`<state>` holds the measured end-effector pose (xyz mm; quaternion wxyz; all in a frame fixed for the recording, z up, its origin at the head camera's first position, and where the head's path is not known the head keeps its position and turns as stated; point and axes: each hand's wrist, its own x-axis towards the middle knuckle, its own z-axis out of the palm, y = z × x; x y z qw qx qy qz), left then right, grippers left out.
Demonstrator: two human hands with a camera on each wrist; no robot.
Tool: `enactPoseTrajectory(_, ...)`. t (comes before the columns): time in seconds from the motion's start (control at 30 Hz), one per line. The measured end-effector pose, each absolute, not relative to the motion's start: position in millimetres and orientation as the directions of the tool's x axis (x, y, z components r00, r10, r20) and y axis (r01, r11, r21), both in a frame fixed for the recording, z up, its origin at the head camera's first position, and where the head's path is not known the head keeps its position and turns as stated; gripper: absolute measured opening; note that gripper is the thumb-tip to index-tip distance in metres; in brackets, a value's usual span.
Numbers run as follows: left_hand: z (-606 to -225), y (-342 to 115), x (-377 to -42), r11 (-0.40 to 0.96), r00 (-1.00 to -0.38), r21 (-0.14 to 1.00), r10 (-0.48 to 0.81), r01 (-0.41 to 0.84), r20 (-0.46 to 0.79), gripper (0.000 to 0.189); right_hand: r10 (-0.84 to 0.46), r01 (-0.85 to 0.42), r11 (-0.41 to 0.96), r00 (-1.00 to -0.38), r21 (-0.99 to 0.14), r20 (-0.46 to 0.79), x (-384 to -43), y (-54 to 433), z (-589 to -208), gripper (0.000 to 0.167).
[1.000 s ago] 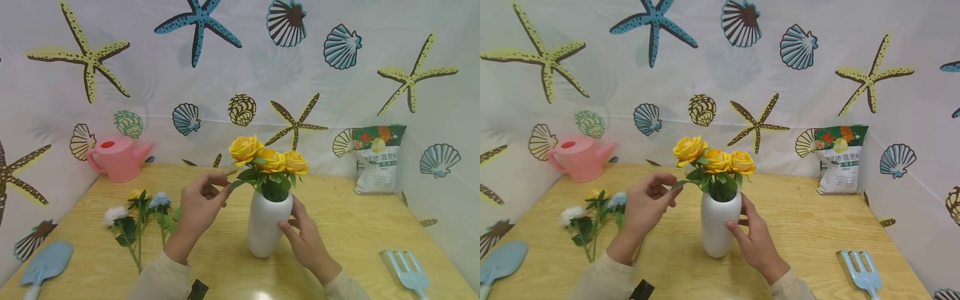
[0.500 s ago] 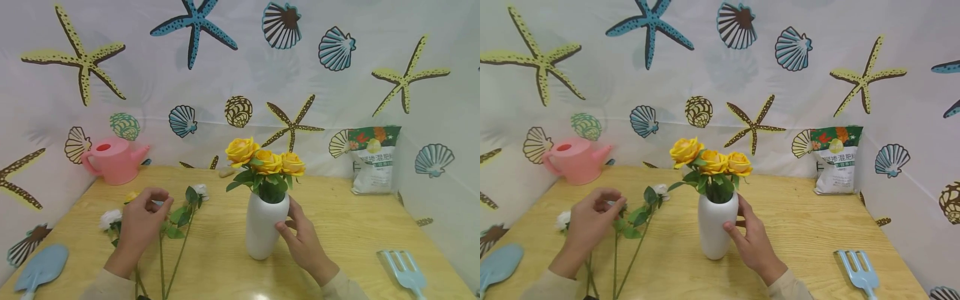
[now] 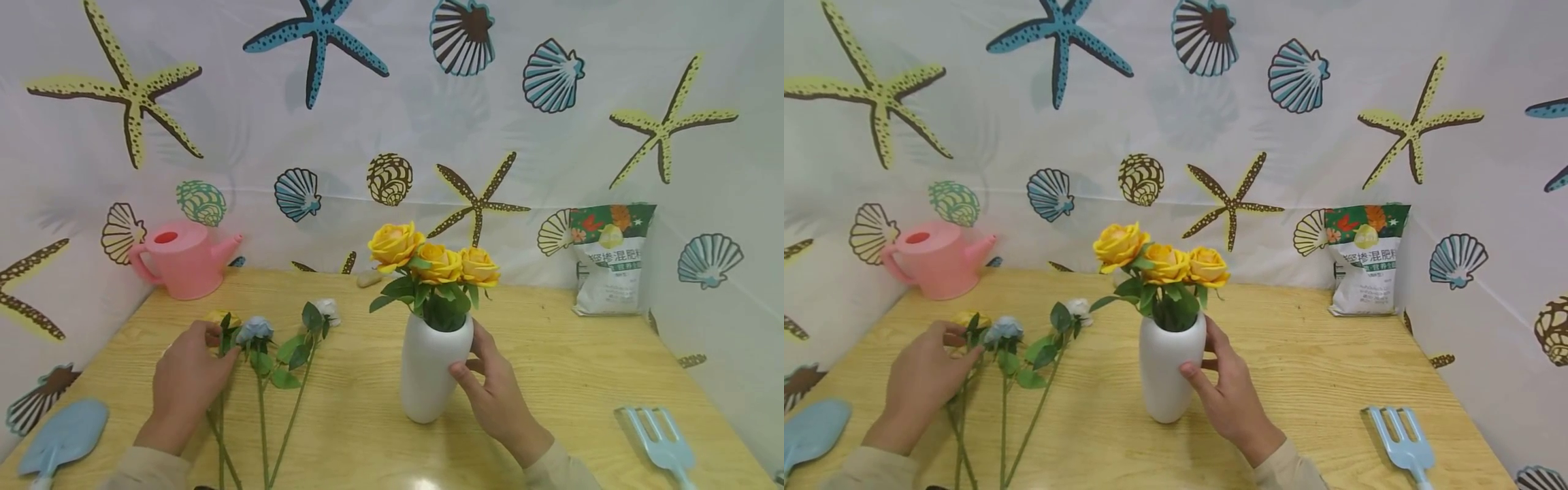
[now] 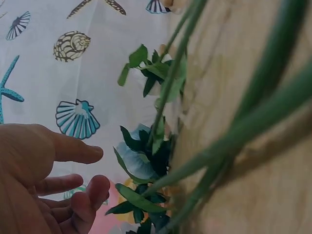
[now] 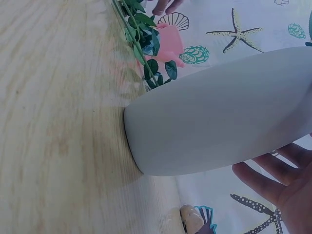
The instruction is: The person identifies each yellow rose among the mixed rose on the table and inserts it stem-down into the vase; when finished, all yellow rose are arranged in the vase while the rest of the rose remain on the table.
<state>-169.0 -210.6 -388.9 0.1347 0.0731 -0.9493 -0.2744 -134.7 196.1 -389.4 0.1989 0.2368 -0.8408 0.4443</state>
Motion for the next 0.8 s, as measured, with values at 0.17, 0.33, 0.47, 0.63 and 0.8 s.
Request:
enactPoseTrajectory(0.17, -395, -215, -172, 0.837, -0.965, 0.539, -0.212, -0.097, 0.155, 0.049, -0.219, -0.575, 0.491, -0.809, -0.655, 0.546, -134, 196, -388, 0.06)
enactPoseTrajectory(0.33, -401, -218, -173, 0.846, -0.978, 0.524, -0.178, -0.095, 0.109, 0.051, -0.217, -0.57, 0.49, -0.813, -0.659, 0.541, -133, 195, -387, 0.06)
enactPoseTrajectory(0.47, -403, -219, -173, 0.858, -0.983, 0.507, -0.154, -0.083, 0.099, 0.051, -0.221, -0.579, 0.487, -0.806, -0.654, 0.549, -133, 195, -387, 0.06)
enactPoseTrajectory(0.63, -403, -222, -175, 0.872, -0.989, 0.479, -0.139, -0.098, 0.05, 0.054, -0.224, -0.589, 0.482, -0.799, -0.649, 0.558, -134, 196, -388, 0.06)
enactPoseTrajectory(0.8, -403, -226, -176, 0.869, -0.987, 0.479, -0.157, -0.126, 0.025, 0.055, -0.225, -0.583, 0.484, -0.804, -0.653, 0.551, -134, 197, -388, 0.06)
